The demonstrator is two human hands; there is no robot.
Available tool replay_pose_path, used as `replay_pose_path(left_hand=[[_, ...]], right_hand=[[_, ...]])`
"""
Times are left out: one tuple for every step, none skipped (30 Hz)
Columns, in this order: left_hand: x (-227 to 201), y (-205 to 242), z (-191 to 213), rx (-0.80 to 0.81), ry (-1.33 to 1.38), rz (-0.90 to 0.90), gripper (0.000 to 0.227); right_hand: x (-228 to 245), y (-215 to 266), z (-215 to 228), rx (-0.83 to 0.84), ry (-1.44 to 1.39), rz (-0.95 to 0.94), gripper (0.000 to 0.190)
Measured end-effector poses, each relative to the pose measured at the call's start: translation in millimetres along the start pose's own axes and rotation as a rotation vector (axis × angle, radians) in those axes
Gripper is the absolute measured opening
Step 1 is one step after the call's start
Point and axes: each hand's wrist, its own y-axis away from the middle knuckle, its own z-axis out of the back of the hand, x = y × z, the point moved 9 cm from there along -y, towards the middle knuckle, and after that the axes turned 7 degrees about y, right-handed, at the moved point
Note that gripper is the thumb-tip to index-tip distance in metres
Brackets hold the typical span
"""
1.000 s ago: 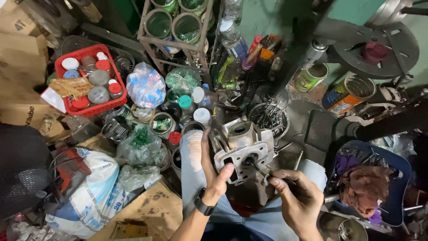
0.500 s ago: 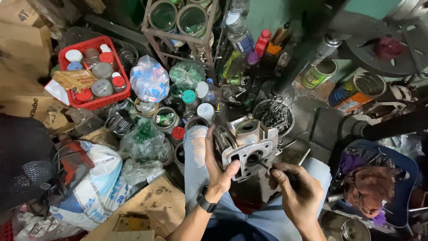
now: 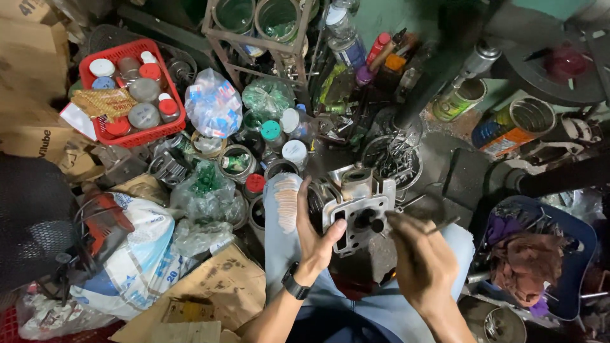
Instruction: The person sits on the floor in a cluttered workshop and uses a drill press to work on a metal engine part. They position the part under the drill, operate the machine's lever, and use a wrench to tighten or adjust the component.
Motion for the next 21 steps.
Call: replay_pose_path(left_hand=[[4,-1,1,-0.011,0.003,0.018,0.111],[6,0,2,-0.013,0.003,0.019,0.111],[10,1,2,-0.018,0.03,0.047,0.109],[14,0,2,-0.024,0.058,0.068,0.108],[15,0,2,-0.027,0.061,0.064,0.108],[16,3,3,-0.027,0.057,0.059,0.105],[17,5,4,-0.026,0.053,0.054,0.102],[19,-1,1,-0.022,0.055,0.046,0.102],[28,-7,-1,-0.032,0.073,0.095,0.097],[37,-4,3,-0.052,0.085,0.159,0.092],[46,-2,8,-0.058,0.08,0.165,0.092],[64,-2,10,-0.078,0.16,0.274,0.086],[82,-1,12,-0.097,0.24,0.384,0.08],[83,-1,14,-0.099,0.238,0.384,0.08],[90,1,15,-0.111,0.288,0.434,0.076],[96,4,16,-0.117,0.336,0.487,0.072],[96,5,18,-0.113,0.331,0.491,0.072],[100,9,18,-0.117,0.384,0.548,0.068],[105,13,17,-0.12,0.437,0.605,0.065],[105,15,17,-0.122,0.434,0.612,0.065],[110,20,14,-0.127,0.496,0.681,0.063]], right_hand=[[14,0,5,-0.056,0.022,0.159,0.021],[12,2,1,-0.054,0.022,0.16,0.021],[17,6,-5,-0.028,0.011,0.228,0.024],[22,8,-11,-0.006,-0.001,0.302,0.027],[11,17,-21,-0.007,-0.001,0.307,0.027],[-2,26,-35,0.038,-0.008,0.256,0.028],[-16,35,-49,0.084,-0.016,0.204,0.03],[-18,32,-49,0.075,-0.014,0.208,0.03],[-25,28,-51,0.096,-0.037,0.163,0.031],[-29,31,-56,0.133,-0.068,0.11,0.031],[-27,30,-51,0.141,-0.074,0.107,0.031],[-33,28,-52,0.2,-0.105,0.02,0.031],[-40,26,-53,0.26,-0.136,-0.067,0.031],[-40,20,-44,0.261,-0.138,-0.067,0.031],[-43,17,-45,0.377,-0.159,-0.103,0.031],[-45,16,-45,0.49,-0.181,-0.145,0.031],[-53,18,-40,0.488,-0.183,-0.151,0.031],[-55,23,-42,0.592,-0.101,-0.077,0.038],[-58,30,-44,0.695,-0.018,-0.003,0.046],[-54,26,-42,0.699,-0.02,-0.009,0.046],[-49,23,-39,0.706,0.009,0.006,0.046]])
